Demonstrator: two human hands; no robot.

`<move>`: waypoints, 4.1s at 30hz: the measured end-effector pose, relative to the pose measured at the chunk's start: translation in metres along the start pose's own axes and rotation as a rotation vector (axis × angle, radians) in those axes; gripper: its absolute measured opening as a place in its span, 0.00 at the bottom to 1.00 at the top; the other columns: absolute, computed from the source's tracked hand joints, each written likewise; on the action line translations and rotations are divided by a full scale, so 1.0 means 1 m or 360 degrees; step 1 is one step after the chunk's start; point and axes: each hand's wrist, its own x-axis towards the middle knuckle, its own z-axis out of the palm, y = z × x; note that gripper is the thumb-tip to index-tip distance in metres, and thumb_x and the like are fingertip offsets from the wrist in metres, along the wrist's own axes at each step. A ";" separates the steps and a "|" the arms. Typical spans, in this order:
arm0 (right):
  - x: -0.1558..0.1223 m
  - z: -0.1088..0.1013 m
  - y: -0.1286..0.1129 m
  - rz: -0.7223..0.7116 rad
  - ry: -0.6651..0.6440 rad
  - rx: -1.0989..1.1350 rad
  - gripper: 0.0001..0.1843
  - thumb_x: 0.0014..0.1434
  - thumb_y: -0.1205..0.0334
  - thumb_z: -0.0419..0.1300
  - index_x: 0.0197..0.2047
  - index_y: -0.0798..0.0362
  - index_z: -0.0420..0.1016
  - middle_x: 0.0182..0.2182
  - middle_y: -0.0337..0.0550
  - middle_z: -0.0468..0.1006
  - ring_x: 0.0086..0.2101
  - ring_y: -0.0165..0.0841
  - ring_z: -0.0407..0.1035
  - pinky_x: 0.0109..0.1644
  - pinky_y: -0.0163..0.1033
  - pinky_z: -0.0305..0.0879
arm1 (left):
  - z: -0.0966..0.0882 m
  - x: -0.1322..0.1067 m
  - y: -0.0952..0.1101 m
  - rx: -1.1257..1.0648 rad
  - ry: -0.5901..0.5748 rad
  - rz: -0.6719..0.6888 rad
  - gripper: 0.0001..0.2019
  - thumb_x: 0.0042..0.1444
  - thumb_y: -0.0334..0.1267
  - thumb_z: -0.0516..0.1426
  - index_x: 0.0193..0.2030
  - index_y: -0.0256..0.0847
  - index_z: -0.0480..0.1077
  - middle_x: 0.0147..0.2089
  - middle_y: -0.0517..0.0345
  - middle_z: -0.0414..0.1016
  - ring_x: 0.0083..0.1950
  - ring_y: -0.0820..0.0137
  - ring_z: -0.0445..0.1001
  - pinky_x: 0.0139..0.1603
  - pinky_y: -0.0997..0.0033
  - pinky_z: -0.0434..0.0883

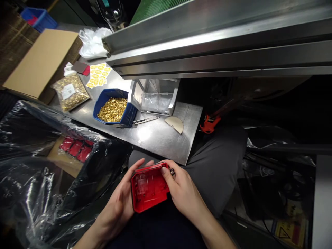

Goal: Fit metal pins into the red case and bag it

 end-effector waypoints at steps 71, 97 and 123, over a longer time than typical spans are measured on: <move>-0.038 0.018 -0.040 -0.0804 0.0630 -0.1756 0.20 0.74 0.65 0.46 0.52 0.58 0.79 0.31 0.48 0.78 0.29 0.36 0.74 0.28 0.42 0.63 | 0.020 0.005 -0.004 0.0719 0.0269 0.0720 0.48 0.37 0.35 0.77 0.62 0.58 0.59 0.70 0.52 0.63 0.68 0.46 0.67 0.71 0.41 0.61; -0.017 -0.004 -0.010 0.0053 -0.0100 0.0411 0.14 0.68 0.47 0.58 0.44 0.50 0.71 0.34 0.36 0.76 0.34 0.31 0.70 0.37 0.34 0.66 | 0.009 0.009 -0.016 0.0598 0.0098 0.0662 0.47 0.39 0.41 0.77 0.63 0.59 0.58 0.76 0.50 0.52 0.70 0.49 0.64 0.68 0.49 0.68; -0.078 0.008 -0.028 -0.0385 0.0297 -0.0702 0.16 0.66 0.64 0.52 0.54 0.43 0.72 0.42 0.40 0.80 0.38 0.33 0.79 0.39 0.32 0.77 | -0.012 0.017 -0.007 -0.0180 -0.0470 -0.0779 0.46 0.46 0.37 0.72 0.71 0.40 0.59 0.66 0.43 0.68 0.63 0.55 0.72 0.65 0.61 0.64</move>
